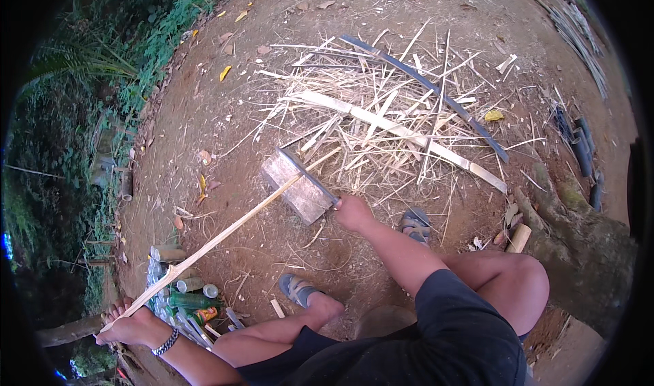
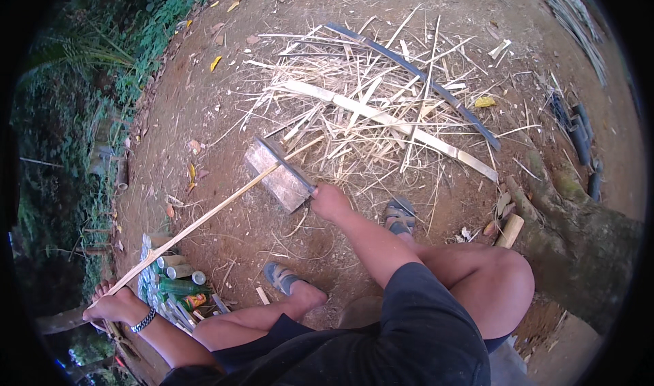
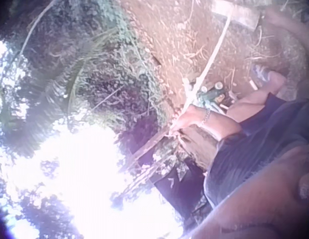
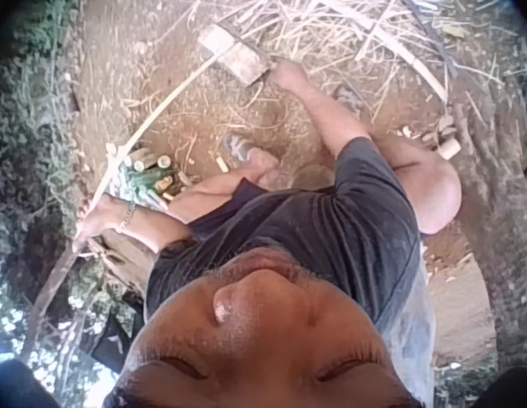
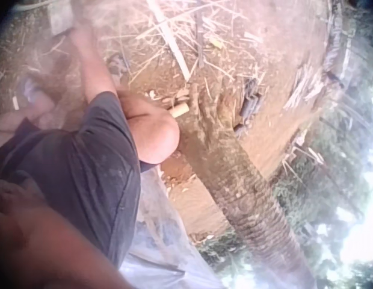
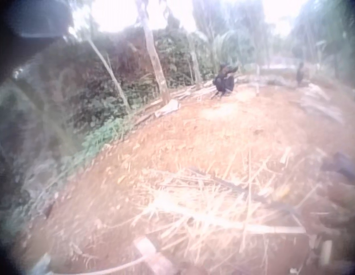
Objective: The person uses a knife to shave and smooth the edges of long strips of bamboo, resting the bamboo on a wooden block while working.
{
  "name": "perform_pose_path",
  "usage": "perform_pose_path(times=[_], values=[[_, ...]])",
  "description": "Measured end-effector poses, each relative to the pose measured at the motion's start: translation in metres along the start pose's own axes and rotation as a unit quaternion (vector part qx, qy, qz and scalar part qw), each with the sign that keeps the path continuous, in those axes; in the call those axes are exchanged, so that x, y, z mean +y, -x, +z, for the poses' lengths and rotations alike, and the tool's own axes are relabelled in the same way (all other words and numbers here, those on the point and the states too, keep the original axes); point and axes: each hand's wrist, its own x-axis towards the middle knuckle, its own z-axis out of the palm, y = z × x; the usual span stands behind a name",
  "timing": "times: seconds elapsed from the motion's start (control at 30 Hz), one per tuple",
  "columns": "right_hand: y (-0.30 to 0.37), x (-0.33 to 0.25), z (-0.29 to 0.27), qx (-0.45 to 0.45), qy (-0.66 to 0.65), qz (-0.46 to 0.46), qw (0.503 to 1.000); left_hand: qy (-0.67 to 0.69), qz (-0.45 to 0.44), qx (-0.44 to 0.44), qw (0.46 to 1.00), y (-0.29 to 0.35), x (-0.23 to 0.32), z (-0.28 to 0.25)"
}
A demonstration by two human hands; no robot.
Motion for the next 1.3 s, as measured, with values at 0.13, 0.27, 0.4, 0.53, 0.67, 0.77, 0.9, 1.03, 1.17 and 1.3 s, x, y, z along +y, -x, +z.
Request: perform_pose_path(times=[0.13, 0.27, 0.4, 0.53, 0.67, 0.77, 0.9, 1.03, 1.17, 1.3], values=[[-0.030, 0.017, 0.011, 0.014, 0.009, 0.012, 1.000, -0.026, -0.008, -0.029, 0.999, -0.011, -0.004, 0.000], [-0.100, 0.093, 0.005, -0.030, 0.109, 0.086, 0.990, 0.012, -0.022, -0.087, 0.996, -0.034, -0.015, -0.002], [-0.105, 0.095, -0.010, 0.005, 0.129, 0.071, 0.989, -0.009, -0.018, -0.103, 0.994, -0.051, -0.021, 0.002], [-0.085, 0.072, -0.016, 0.005, 0.094, 0.115, 0.989, -0.038, -0.015, -0.050, 0.998, -0.054, -0.029, 0.011], [-0.124, 0.123, -0.015, -0.062, 0.160, 0.114, 0.979, -0.079, -0.012, 0.024, 0.997, -0.069, -0.038, 0.007], [-0.105, 0.124, -0.004, 0.017, 0.125, 0.110, 0.986, -0.082, -0.014, -0.023, 0.996, -0.103, -0.047, -0.022], [-0.118, 0.150, 0.001, -0.091, 0.238, 0.036, 0.966, -0.073, -0.033, 0.013, 0.997, -0.075, -0.044, -0.006], [-0.105, 0.122, 0.001, -0.054, 0.108, 0.089, 0.989, -0.062, -0.020, 0.036, 0.997, -0.054, -0.034, 0.000], [-0.088, 0.121, 0.023, -0.003, 0.032, 0.080, 0.996, -0.052, -0.037, 0.021, 0.998, -0.040, -0.024, -0.006], [-0.066, 0.120, 0.047, 0.049, -0.397, 0.142, 0.906, 0.041, -0.097, -0.050, 0.993, -0.031, -0.019, -0.008]])
